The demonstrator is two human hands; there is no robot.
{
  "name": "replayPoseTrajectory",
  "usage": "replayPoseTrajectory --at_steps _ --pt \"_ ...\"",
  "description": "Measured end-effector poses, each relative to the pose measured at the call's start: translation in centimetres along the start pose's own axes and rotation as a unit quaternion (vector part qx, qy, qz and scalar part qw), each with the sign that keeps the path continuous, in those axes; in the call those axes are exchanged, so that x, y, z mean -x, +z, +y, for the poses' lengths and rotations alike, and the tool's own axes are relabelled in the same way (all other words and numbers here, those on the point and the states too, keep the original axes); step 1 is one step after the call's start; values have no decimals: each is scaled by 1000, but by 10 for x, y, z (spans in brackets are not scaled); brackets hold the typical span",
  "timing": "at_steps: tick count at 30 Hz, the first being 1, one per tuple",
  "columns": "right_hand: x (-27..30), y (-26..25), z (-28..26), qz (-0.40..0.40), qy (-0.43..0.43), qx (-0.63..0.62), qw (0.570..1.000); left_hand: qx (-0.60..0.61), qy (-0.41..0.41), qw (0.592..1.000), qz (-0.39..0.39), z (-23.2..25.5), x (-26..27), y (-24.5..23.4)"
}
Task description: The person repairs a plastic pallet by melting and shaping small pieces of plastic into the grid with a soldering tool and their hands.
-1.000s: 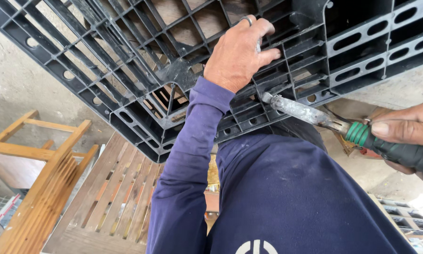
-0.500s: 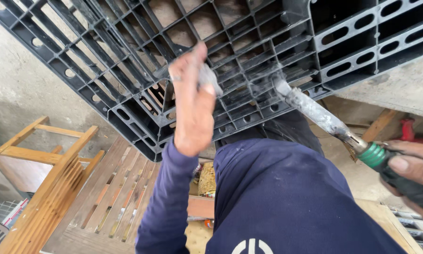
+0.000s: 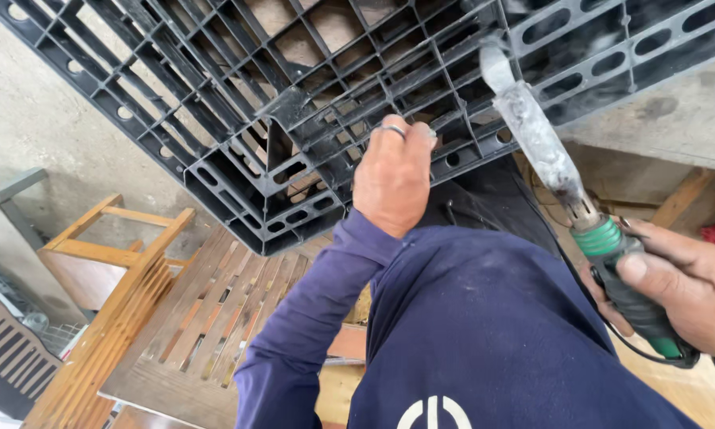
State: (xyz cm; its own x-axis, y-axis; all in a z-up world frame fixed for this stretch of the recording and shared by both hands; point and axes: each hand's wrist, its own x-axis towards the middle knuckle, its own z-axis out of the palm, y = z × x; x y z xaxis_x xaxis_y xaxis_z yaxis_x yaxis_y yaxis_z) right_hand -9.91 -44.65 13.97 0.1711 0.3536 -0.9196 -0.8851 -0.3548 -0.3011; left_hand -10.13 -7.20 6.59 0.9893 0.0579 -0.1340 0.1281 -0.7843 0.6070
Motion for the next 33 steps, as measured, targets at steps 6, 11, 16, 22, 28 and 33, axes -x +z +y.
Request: replayPoseTrajectory --at_steps 6,11,16,22,28,33 --pt "8 -2 35 19 -15 50 998 111 -59 979 158 -21 -8 -44" --pt "-4 27 30 10 -28 62 998 96 38 994 28 -15 -2 -17" --pt "-13 71 -2 69 -231 205 949 270 13 947 -173 -37 -6 -53" --pt "-6 89 -18 117 54 366 922 230 -64 968 73 -54 -42 -49" --pt "-12 87 10 24 127 204 970 79 -37 991 101 -77 -76 -6" --pt "-20 87 6 -9 119 226 967 158 -47 982 93 -83 -73 -6"
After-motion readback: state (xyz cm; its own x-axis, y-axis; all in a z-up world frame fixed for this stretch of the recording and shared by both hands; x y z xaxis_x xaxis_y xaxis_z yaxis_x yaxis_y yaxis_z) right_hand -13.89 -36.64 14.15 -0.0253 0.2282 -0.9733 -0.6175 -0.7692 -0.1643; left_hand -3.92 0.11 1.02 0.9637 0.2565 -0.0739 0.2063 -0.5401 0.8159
